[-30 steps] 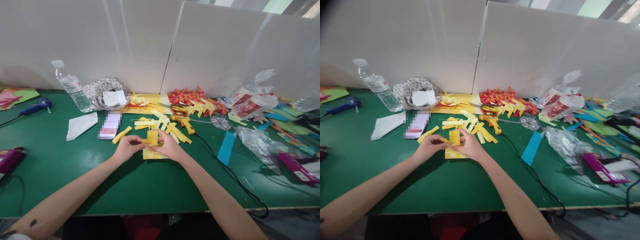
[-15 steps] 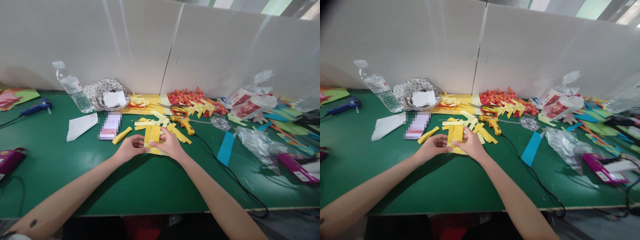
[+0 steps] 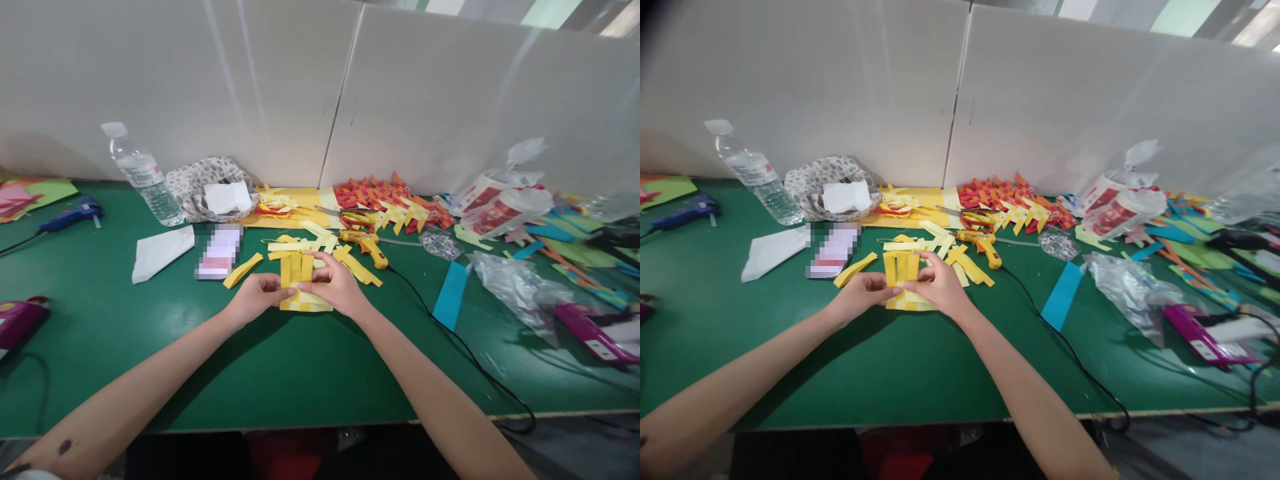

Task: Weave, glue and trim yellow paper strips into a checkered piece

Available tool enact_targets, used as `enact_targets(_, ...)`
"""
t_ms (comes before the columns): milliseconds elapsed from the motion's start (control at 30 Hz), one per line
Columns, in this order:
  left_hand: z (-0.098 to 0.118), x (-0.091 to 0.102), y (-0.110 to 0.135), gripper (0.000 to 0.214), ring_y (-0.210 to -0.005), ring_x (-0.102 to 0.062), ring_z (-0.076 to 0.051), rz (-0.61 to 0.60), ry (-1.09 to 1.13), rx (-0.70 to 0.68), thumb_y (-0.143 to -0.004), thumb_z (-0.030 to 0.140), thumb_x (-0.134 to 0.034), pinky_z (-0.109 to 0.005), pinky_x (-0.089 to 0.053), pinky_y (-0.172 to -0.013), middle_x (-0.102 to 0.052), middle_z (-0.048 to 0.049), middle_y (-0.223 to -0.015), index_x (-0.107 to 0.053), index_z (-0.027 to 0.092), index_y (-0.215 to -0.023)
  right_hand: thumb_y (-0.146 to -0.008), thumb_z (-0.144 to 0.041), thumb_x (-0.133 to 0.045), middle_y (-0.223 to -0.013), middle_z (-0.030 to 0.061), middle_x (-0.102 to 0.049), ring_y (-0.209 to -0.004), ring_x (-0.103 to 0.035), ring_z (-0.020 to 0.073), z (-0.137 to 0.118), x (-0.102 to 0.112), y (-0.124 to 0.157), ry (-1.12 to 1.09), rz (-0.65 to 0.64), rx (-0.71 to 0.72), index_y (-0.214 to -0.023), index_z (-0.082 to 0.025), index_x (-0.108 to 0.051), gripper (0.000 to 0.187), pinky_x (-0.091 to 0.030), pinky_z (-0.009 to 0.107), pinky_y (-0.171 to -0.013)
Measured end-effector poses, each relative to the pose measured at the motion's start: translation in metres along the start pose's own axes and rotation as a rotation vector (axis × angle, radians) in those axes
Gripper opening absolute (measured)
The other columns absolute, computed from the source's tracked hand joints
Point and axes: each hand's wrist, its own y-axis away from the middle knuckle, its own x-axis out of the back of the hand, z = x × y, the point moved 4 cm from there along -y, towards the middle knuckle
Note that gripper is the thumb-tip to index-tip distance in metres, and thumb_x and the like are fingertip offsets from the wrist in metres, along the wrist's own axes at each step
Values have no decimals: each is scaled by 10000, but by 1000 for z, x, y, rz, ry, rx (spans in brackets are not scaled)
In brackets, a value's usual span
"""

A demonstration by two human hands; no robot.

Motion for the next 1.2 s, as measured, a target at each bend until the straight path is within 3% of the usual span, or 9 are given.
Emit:
enact_targets(200, 0, 3, 0, 304, -633, -624, -129, 41, 11, 13, -649, 439, -743, -233, -495, -584, -707, -26, -751, -697, 177, -795, -665, -365, -734, -740, 9, -679, -722, -663, 175, -3, 6, 0, -20, 64, 45, -1120, -217, -511, 528, -514, 313, -697)
enact_targets(467, 0, -3, 2, 331, -800, -663, -200, -51, 15, -6, -644, 390, -754, -309, -510, -712, -726, -66, -950, -710, 184, -900, -667, -332, -731, -712, -5, -673, -706, -665, 172, -7, -5, 3, -32, 2, 36, -1097, -225, -523, 490, -534, 328, -713)
enact_targets(800, 5, -1, 3, 277, -596, -601, -139, 35, -67, -3, -623, 398, -758, -230, -439, -519, -697, -21, -727, -694, 159, -748, -685, -284, -704, -729, -11, -671, -737, -668, 168, -10, -10, 6, 10, 60, 79, -1059, -225, -541, 412, -524, 342, -767)
enact_targets(967, -1, 3, 1, 362, -670, -630, -186, 51, -151, -25, -665, 463, -708, -268, -473, -562, -696, -49, -768, -684, 156, -855, -695, -278, -692, -789, 10, -680, -771, -663, 170, -10, -3, 4, 44, 42, 99, -1092, -226, -514, 438, -521, 332, -747)
enact_targets(1067, 3, 8, 1, 469, -819, -640, -223, 142, -332, -160, -687, 451, -690, -306, -504, -659, -685, -61, -886, -612, 176, -1059, -699, -246, -676, -777, 7, -682, -748, -664, 171, -3, 0, 2, 90, 11, 46, -1099, -231, -510, 434, -516, 326, -718)
enact_targets(1133, 12, 11, 4, 598, -1048, -579, -240, 246, -443, -337, -716, 398, -673, -337, -490, -808, -613, -87, -1141, -468, 209, -1245, -695, -226, -671, -766, 3, -685, -737, -665, 175, 2, -1, 1, 134, -9, 5, -1092, -235, -517, 426, -509, 325, -704)
enact_targets(1200, 21, 13, 9, 578, -1162, -498, -238, 353, -586, -512, -756, 350, -636, -340, -455, -876, -520, -104, -1265, -418, 220, -1274, -696, -206, -663, -760, -4, -687, -749, -664, 178, 6, -3, 0, 184, -14, -6, -1084, -242, -523, 414, -501, 330, -720)
